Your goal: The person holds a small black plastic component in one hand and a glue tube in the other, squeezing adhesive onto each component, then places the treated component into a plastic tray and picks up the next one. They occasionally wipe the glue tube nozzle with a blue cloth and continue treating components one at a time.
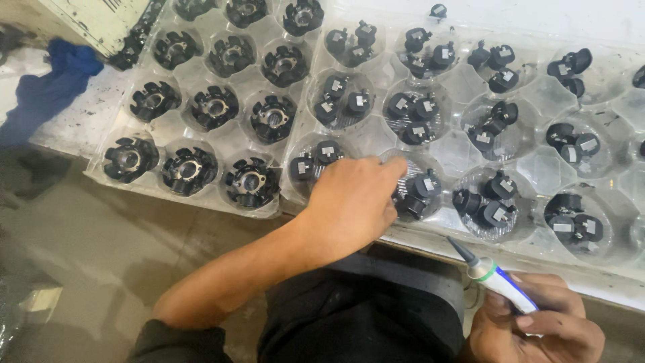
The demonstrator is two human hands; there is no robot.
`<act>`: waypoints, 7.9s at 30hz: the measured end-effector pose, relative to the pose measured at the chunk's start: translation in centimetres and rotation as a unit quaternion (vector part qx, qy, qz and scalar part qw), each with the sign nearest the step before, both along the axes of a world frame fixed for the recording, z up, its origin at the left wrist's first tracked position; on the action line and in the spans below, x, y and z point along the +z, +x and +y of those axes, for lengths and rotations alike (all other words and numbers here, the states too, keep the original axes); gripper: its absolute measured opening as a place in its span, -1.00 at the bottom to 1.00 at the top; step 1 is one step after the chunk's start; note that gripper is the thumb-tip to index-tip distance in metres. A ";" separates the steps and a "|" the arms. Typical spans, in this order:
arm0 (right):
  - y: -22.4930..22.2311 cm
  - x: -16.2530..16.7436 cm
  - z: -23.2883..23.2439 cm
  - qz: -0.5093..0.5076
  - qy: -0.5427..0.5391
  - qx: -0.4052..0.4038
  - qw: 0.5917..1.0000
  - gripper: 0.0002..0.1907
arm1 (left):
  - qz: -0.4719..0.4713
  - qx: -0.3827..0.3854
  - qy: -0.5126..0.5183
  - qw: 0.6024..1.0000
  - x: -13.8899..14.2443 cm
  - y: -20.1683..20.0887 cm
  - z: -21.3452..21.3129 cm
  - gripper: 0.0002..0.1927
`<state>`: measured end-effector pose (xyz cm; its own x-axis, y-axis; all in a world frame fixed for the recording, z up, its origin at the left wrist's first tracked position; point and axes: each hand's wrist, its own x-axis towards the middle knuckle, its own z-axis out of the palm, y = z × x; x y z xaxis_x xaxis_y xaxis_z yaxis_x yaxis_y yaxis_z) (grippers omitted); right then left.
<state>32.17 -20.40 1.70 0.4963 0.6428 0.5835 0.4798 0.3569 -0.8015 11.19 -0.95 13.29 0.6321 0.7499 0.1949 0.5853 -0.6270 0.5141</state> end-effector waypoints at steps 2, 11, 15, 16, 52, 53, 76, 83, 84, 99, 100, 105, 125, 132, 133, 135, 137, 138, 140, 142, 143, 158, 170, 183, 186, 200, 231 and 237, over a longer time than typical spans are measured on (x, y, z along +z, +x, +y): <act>1.3 0.0 0.0 -0.007 -0.037 -0.014 0.999 -0.59 | -0.141 -0.003 -0.026 0.990 0.6 -0.7 -0.8 -0.57; 0.8 -2.5 0.6 0.008 -0.010 0.022 1.000 -0.56 | -0.449 0.079 -0.202 0.867 -3.8 1.2 -3.5 -0.65; 0.5 -1.5 2.2 -0.069 -0.005 -0.016 0.997 -0.51 | -0.524 0.014 -0.264 0.809 -5.8 0.7 -3.8 -0.61; 0.5 -1.0 2.8 -0.106 0.006 -0.006 0.994 -0.49 | -0.532 0.002 -0.303 0.790 -6.1 0.4 -3.9 -0.61; -1.8 2.9 5.8 -0.237 -0.021 0.049 0.970 -0.64 | -0.517 0.002 -0.340 0.785 -7.4 -1.2 -3.4 -0.46; -1.9 2.9 5.8 -0.225 -0.014 0.046 0.973 -0.64 | -0.517 0.003 -0.340 0.785 -7.4 -1.2 -3.4 -0.46; -2.3 2.0 5.7 -0.279 0.033 0.035 0.959 -0.62 | -0.534 0.022 -0.365 0.762 -8.5 -1.0 -3.9 -0.46; -1.8 1.9 4.6 -0.250 -0.044 0.009 0.967 -0.58 | -0.556 0.003 -0.387 0.736 -8.9 -0.7 -4.3 -0.50; -1.1 2.0 4.2 -0.256 -0.053 0.039 0.964 -0.57 | -0.570 -0.003 -0.390 0.723 -9.0 -0.6 -4.5 -0.53; -0.5 1.3 3.3 -0.256 -0.087 0.027 0.962 -0.55 | -0.555 -0.062 -0.492 0.668 -10.2 -1.4 -5.9 -0.56; -0.3 1.5 3.3 -0.253 -0.084 0.051 0.962 -0.57 | -0.562 -0.067 -0.493 0.661 -10.4 -1.4 -6.0 -0.57; -0.4 2.3 4.0 -0.258 -0.051 0.083 0.961 -0.62 | -0.586 -0.068 -0.523 0.615 -11.2 -1.4 -6.1 -0.56; -0.7 2.3 1.1 -0.101 0.011 -0.027 0.994 -0.52 | -0.100 -0.032 -0.058 0.993 -2.6 -0.6 1.5 -0.59; -0.1 1.4 0.0 -0.046 0.011 -0.034 0.998 -0.56 | 0.096 0.003 0.118 0.988 -3.6 3.1 2.6 -0.75; 0.3 1.3 0.1 -0.052 0.013 -0.035 0.998 -0.54 | 0.110 0.013 0.118 0.987 -3.6 3.3 2.7 -0.76; 0.8 1.2 0.3 -0.053 0.024 -0.043 0.997 -0.53 | 0.095 0.012 0.127 0.987 -3.2 3.5 2.1 -0.67; 1.0 1.1 0.4 -0.049 0.033 -0.058 0.997 -0.53 | 0.062 0.010 0.085 0.994 -2.7 4.0 1.3 -0.70; 1.0 1.0 0.5 -0.049 0.033 -0.065 0.996 -0.53 | 0.038 0.009 0.037 0.999 -2.5 4.3 0.8 -0.77; 0.9 0.8 0.6 -0.049 0.024 -0.082 0.995 -0.54 | 0.030 0.003 -0.039 0.999 -2.2 5.3 0.5 -0.80; 1.0 0.5 1.0 -0.023 0.044 -0.108 0.993 -0.55 | 0.060 -0.002 -0.092 0.994 -2.1 6.6 0.6 -0.71; 1.2 0.3 1.2 -0.030 0.062 -0.121 0.990 -0.55 | 0.060 -0.017 -0.094 0.994 -2.0 6.7 1.0 -0.69; 3.8 -3.2 1.5 -0.174 -0.081 -0.181 0.965 -0.67 | -0.104 -0.017 -0.244 0.964 2.0 2.1 3.0 -0.66; 13.2 -10.7 2.6 0.191 -0.188 0.336 0.903 -0.69 | -0.616 -0.037 -0.489 0.616 -6.3 -0.3 1.1 -0.63; 0.5 0.9 6.1 -0.119 -0.015 0.031 0.992 -0.51 | -0.522 0.017 -0.291 0.801 -5.2 -0.2 -1.1 -0.56; -0.5 1.6 6.3 -0.130 -0.006 0.040 0.991 -0.48 | -0.520 0.010 -0.258 0.814 -5.3 -0.4 -1.3 -0.53; 2.3 2.6 6.6 -0.235 -0.027 0.173 0.956 -0.52 | -0.503 0.016 -0.332 0.798 -5.8 0.1 -1.2 -0.46; 0.2 2.9 7.0 -0.185 -0.015 0.025 0.982 -0.49 | -0.569 -0.016 -0.474 0.672 -8.9 0.6 -2.7 -0.55; 2.3 2.8 6.6 -0.246 -0.028 0.142 0.958 -0.56 | -0.557 -0.052 -0.504 0.658 -9.4 0.4 -3.4 -0.55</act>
